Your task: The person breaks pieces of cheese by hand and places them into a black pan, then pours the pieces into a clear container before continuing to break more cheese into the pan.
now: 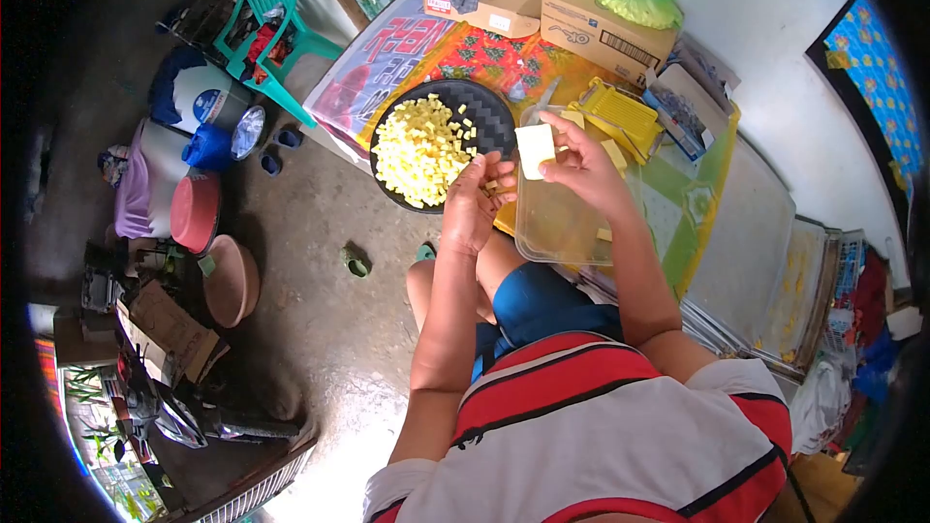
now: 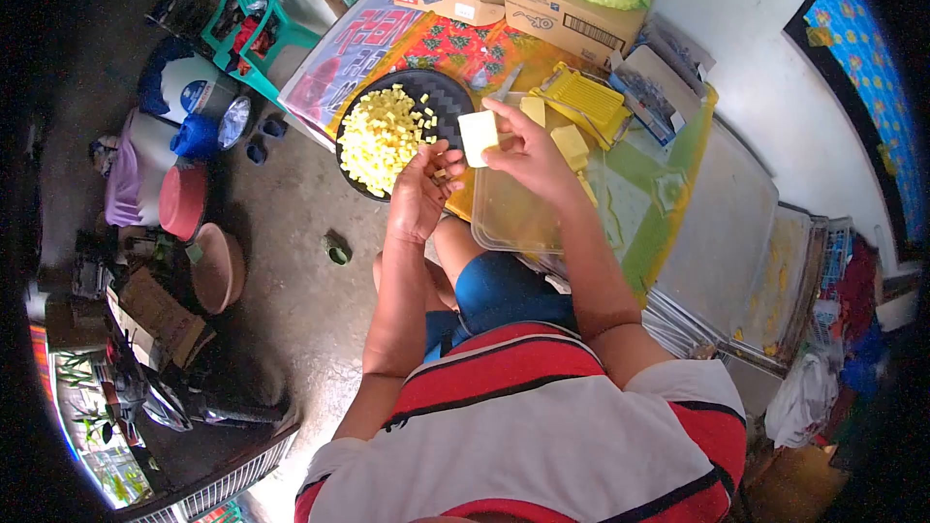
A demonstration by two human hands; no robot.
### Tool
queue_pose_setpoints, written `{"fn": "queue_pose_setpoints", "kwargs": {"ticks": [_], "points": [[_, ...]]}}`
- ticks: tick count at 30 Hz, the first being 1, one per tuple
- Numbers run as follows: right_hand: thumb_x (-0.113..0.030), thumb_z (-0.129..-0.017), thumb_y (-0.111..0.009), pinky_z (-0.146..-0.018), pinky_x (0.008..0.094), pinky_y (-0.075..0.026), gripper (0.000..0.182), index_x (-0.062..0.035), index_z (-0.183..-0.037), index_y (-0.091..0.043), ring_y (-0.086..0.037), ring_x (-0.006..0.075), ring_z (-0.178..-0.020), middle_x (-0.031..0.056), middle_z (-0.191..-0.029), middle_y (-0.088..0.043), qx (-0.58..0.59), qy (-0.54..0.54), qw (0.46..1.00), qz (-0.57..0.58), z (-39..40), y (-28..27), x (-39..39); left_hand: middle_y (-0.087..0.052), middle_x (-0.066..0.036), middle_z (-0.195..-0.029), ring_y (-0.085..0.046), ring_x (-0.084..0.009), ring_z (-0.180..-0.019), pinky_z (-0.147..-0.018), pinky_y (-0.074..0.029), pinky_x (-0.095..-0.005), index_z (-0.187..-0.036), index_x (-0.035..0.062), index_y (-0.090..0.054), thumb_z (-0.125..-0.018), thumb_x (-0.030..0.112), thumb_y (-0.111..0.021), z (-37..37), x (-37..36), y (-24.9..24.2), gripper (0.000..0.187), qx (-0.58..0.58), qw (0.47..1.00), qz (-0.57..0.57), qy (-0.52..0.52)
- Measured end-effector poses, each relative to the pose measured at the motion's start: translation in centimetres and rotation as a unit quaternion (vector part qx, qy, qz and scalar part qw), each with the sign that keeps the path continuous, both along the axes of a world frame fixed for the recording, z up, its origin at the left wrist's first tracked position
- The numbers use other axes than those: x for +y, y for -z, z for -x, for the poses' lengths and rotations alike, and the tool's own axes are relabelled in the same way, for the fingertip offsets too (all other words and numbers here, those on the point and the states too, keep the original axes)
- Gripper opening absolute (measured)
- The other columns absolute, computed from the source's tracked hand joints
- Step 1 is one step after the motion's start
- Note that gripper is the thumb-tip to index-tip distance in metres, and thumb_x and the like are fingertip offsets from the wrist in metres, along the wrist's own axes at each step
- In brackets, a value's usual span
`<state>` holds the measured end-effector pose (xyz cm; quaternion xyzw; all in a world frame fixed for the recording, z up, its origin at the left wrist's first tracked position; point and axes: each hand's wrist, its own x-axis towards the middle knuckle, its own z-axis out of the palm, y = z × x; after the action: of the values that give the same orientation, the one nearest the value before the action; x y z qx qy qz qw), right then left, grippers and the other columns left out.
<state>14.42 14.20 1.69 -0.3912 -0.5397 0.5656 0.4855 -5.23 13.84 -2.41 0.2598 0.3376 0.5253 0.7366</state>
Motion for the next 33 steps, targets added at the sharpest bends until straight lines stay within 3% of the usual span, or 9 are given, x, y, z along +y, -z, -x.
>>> {"fn": "queue_pose_setpoints", "kwargs": {"ticks": [3,7,10,13,16,22,28,31,33], "points": [[-0.004,-0.073,-0.068,-0.075,0.0281,-0.05,0.069,-0.005,-0.136,-0.04,-0.061,0.0165,-0.089,0.0113,-0.109,-0.06,-0.287,0.044,0.956,0.028,-2.4,3.7,0.8,-0.059,-0.017,-0.112,-0.06,-0.0271,-0.099,-0.084,-0.051,-0.0386,-0.121,0.0017,-0.048,-0.096,0.045,-0.042,-0.1,-0.2,0.4,0.05,-0.065,0.997,0.047,0.01],[-0.006,-0.071,-0.068,-0.075,0.031,-0.05,0.07,-0.0027,-0.135,-0.04,-0.06,0.0205,-0.089,0.013,-0.103,-0.061,-0.223,0.03,0.96,0.165,-3.8,9.4,0.6,-0.058,-0.019,-0.114,-0.059,-0.0308,-0.104,-0.087,-0.05,-0.041,-0.119,0.0024,-0.049,-0.096,0.049,-0.04,-0.5,-0.9,0.2,0.053,-0.146,0.987,0.068,0.02],[-0.007,-0.071,-0.067,-0.072,0.0338,-0.05,0.063,-0.0026,-0.13,-0.046,-0.061,0.0236,-0.083,0.0152,-0.101,-0.062,-0.207,0.076,0.97,0.102,-3.6,11.7,-0.6,-0.058,-0.02,-0.117,-0.057,-0.0316,-0.107,-0.09,-0.049,-0.0424,-0.119,0.0024,-0.049,-0.096,0.051,-0.037,-0.6,-1.1,0.3,0.055,-0.16,0.984,0.067,0.033],[-0.012,-0.071,-0.066,-0.071,0.0371,-0.051,0.047,-0.0049,-0.117,-0.057,-0.063,0.0283,-0.081,0.016,-0.098,-0.064,-0.396,0.087,0.914,0.009,-4.4,8.5,-1.5,-0.058,-0.019,-0.117,-0.057,-0.031,-0.108,-0.09,-0.048,-0.0426,-0.118,0.0026,-0.049,-0.096,0.05,-0.038,-0.6,-1.2,0.5,0.054,-0.16,0.984,0.065,0.035],[-0.014,-0.071,-0.063,-0.073,0.0404,-0.051,0.032,-0.0081,-0.103,-0.064,-0.064,0.0328,-0.084,0.0162,-0.094,-0.065,-0.506,0.001,0.861,0.044,-5.2,4.6,-2.1,-0.057,-0.019,-0.119,-0.056,-0.0315,-0.11,-0.093,-0.046,-0.0434,-0.12,0.002,-0.049,-0.096,0.048,-0.04,-0.5,-1.2,1.2,0.052,-0.145,0.987,0.063,0.036],[-0.014,-0.07,-0.062,-0.071,0.0438,-0.05,0.019,-0.0098,-0.087,-0.065,-0.065,0.032,-0.085,0.0142,-0.085,-0.066,-0.687,-0.099,0.718,0.052,-7.1,6.8,-4.8,-0.061,-0.013,-0.108,-0.059,-0.0263,-0.102,-0.089,-0.048,-0.0406,-0.115,0.0037,-0.053,-0.095,0.034,-0.049,-0.6,-1.4,2.4,0.037,-0.088,0.992,0.087,0.035],[-0.017,-0.068,-0.068,-0.069,0.041,-0.051,0.017,-0.0087,-0.083,-0.064,-0.065,0.0285,-0.079,0.0136,-0.079,-0.066,-0.639,-0.035,0.767,0.044,-7.6,8.0,-5.3,-0.063,-0.009,-0.092,-0.063,-0.0204,-0.083,-0.077,-0.052,-0.0364,-0.109,0.0039,-0.057,-0.093,0.025,-0.052,-0.8,-2.1,2.7,0.027,-0.07,0.993,0.092,0.036],[-0.017,-0.072,-0.069,-0.067,0.0356,-0.051,0.018,-0.0069,-0.087,-0.063,-0.065,0.023,-0.074,0.0086,-0.08,-0.065,-0.458,-0.087,0.883,0.053,-8.4,7.1,-4.2,-0.063,-0.009,-0.087,-0.063,-0.0177,-0.075,-0.072,-0.053,-0.0333,-0.108,0.0026,-0.057,-0.092,0.022,-0.054,-1.1,-2.2,2.4,0.025,-0.04,0.995,0.08,0.042],[-0.015,-0.079,-0.065,-0.067,0.0326,-0.052,0.017,-0.0057,-0.093,-0.062,-0.065,0.02,-0.075,0.0059,-0.084,-0.064,-0.228,-0.08,0.96,0.14,-7.9,7.4,-3.7,-0.064,-0.008,-0.086,-0.062,-0.0158,-0.073,-0.069,-0.053,-0.0312,-0.107,0.0019,-0.057,-0.092,0.02,-0.055,-1.2,-2.3,2.2,0.024,-0.019,0.996,0.062,0.056]]}}
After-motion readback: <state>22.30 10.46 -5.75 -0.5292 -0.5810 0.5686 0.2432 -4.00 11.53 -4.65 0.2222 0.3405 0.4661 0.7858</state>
